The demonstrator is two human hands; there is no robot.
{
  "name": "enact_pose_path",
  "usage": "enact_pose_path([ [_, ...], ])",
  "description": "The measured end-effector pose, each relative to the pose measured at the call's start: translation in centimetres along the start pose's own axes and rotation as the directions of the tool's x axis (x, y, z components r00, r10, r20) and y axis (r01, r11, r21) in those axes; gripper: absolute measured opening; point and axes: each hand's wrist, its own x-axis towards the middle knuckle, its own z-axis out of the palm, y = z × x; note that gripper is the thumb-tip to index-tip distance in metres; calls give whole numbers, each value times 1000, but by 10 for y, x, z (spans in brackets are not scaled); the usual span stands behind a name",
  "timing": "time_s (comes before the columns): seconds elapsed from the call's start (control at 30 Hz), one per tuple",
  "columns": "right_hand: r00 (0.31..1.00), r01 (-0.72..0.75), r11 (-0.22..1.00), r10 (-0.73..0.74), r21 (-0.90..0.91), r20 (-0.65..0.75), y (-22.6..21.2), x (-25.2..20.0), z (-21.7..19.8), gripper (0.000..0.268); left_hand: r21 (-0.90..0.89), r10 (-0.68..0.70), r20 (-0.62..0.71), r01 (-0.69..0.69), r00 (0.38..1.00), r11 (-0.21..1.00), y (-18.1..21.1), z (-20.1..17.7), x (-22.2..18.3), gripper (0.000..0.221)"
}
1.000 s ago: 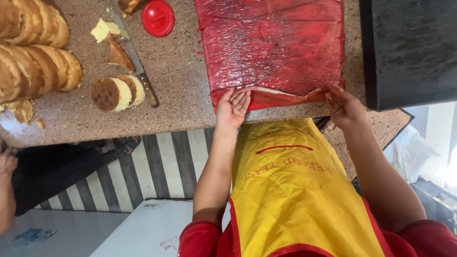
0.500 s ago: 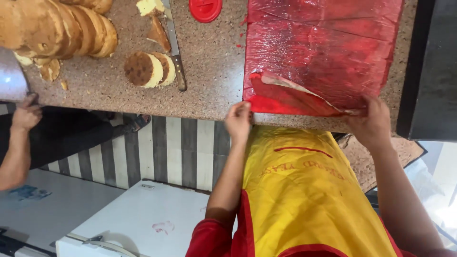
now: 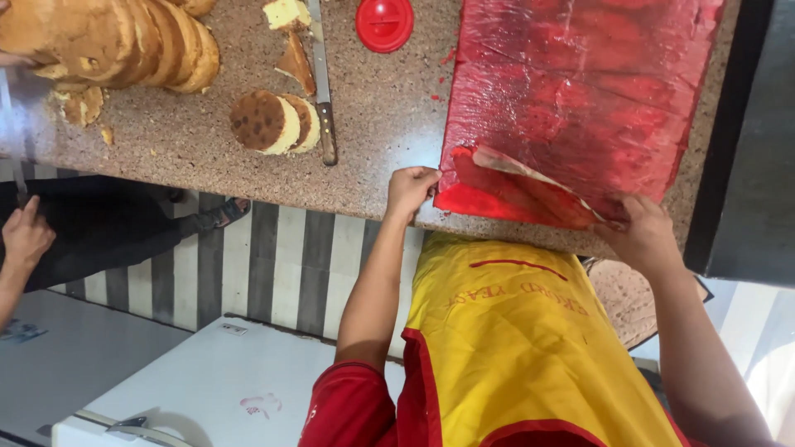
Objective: The person cuts round pieces from a large baked sheet cake on a tray using a round cutter, moving cut rounds aside and stacking them on the counter. The person then carries the empty tray away, brings over a large red sheet, peels it off a tray by hand, and presses it flat on the counter.
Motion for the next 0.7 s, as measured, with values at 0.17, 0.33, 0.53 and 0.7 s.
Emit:
enact_pose_path([
  [0.17, 999, -22, 984, 13, 177, 50, -19, 5, -17, 52, 5, 101, 7, -101, 995, 995, -4, 3, -8, 15],
  [0.33, 985, -50, 978, 14, 203, 172, -41, 23, -34, 53, 389, 353, -200, -257, 914, 885, 45, 23, -40, 14],
  [0.53, 954, 175, 984, -177, 30, 240, -111, 86, -58, 53, 240, 282, -229, -227, 932, 944, 58, 37, -46, 14],
  [0.7, 872, 402, 915, -391, 27, 294, -195, 163, -48, 41, -704, -198, 125, 228, 972, 672, 36, 44, -34, 18],
])
